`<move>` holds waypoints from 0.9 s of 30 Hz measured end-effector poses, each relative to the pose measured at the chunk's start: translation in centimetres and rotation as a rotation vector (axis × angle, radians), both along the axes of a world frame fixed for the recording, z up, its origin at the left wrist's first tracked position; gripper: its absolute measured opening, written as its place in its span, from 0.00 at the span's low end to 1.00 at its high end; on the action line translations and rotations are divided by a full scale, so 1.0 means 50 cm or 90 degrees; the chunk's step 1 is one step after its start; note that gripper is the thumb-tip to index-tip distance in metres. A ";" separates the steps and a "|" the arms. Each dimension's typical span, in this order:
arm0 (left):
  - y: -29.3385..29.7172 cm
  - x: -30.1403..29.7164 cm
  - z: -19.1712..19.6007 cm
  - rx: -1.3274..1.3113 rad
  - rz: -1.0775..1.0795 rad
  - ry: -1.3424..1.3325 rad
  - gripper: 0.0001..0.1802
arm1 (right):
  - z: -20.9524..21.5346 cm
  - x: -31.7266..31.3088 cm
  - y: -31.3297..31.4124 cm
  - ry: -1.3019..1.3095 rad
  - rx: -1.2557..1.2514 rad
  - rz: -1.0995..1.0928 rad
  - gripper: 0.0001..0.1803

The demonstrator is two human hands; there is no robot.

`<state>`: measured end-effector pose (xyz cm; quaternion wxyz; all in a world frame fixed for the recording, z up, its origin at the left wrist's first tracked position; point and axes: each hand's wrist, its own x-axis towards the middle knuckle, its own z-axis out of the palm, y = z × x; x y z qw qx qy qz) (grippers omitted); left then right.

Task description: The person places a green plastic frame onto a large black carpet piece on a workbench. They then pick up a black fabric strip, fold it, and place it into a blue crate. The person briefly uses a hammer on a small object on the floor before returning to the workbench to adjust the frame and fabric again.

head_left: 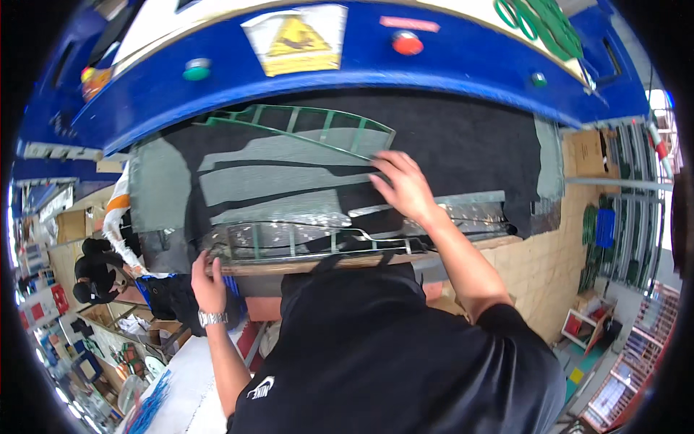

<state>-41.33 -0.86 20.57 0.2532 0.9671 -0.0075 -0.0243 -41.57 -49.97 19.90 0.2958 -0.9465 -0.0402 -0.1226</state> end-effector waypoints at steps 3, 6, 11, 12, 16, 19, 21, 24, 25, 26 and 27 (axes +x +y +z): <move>-0.115 -0.056 0.058 -0.111 0.120 0.066 0.18 | -0.022 0.072 0.000 -0.010 0.007 0.101 0.15; -0.194 -0.097 0.062 -0.042 0.030 0.076 0.18 | -0.055 0.127 0.016 -0.037 -0.002 0.140 0.20; -0.242 -0.114 0.100 -0.038 0.084 0.077 0.29 | -0.063 0.171 0.056 -0.005 -0.096 0.076 0.35; -0.228 -0.115 0.101 -0.049 0.105 0.059 0.30 | -0.055 0.172 0.062 0.009 -0.127 0.078 0.36; -0.160 -0.177 0.080 -0.078 0.196 0.010 0.30 | -0.049 0.165 0.088 -0.004 -0.174 0.096 0.36; -0.120 -0.163 0.069 -0.118 0.178 -0.019 0.29 | -0.053 0.162 0.092 -0.010 -0.188 0.088 0.35; -0.092 -0.152 0.046 -0.174 0.185 -0.042 0.28 | -0.061 0.152 0.088 -0.024 -0.196 0.068 0.32; -0.041 -0.172 0.018 -0.261 0.242 -0.046 0.24 | -0.055 0.153 0.099 0.003 -0.209 0.060 0.40; -0.022 -0.178 0.001 -0.290 0.262 -0.046 0.22 | -0.054 0.153 0.095 0.006 -0.212 0.066 0.44; -0.004 -0.184 -0.013 -0.315 0.280 -0.042 0.20 | -0.057 0.151 0.095 0.022 -0.216 0.064 0.47; 0.015 -0.182 -0.024 -0.346 0.290 -0.040 0.19 | -0.053 0.156 0.096 0.035 -0.224 0.053 0.49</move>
